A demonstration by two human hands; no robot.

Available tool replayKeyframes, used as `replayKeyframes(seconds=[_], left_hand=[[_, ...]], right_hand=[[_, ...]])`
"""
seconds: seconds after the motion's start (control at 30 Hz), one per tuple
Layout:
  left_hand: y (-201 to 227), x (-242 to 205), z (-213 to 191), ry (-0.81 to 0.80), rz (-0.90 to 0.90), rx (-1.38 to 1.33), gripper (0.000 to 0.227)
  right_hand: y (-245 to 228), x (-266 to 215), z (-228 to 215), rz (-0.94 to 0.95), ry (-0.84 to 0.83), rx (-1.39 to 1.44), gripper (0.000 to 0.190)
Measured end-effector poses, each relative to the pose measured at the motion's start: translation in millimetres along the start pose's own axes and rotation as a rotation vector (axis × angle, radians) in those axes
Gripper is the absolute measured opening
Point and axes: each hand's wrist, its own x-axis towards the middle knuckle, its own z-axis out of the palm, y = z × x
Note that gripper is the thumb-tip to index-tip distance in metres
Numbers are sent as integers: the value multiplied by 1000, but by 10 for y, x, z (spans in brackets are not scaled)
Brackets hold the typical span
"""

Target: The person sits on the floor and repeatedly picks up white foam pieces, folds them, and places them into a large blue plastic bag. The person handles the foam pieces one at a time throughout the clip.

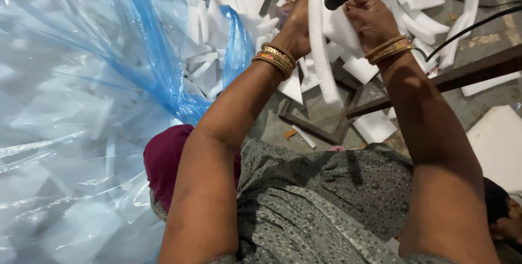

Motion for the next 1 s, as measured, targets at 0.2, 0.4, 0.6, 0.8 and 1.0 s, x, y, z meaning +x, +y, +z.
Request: replayKeyframes(seconds=[0.2, 0.4, 0.6, 0.8, 1.0], left_hand=[[-198, -491, 370, 169, 4, 43, 62], [-363, -1240, 704, 240, 20, 257, 62], [-292, -1687, 752, 236, 100, 409, 67], [-358, -1933, 515, 165, 197, 550, 69], [-329, -2033, 439, 201, 187, 600, 65]], right_hand=[[-500, -560, 581, 114, 108, -173, 47], [-703, -1222, 931, -83, -20, -343, 39], [-886, -1497, 1285, 61, 75, -454, 52], [-795, -1557, 1440, 130, 55, -433, 54], [-657, -1530, 1528, 65, 8, -419, 52]])
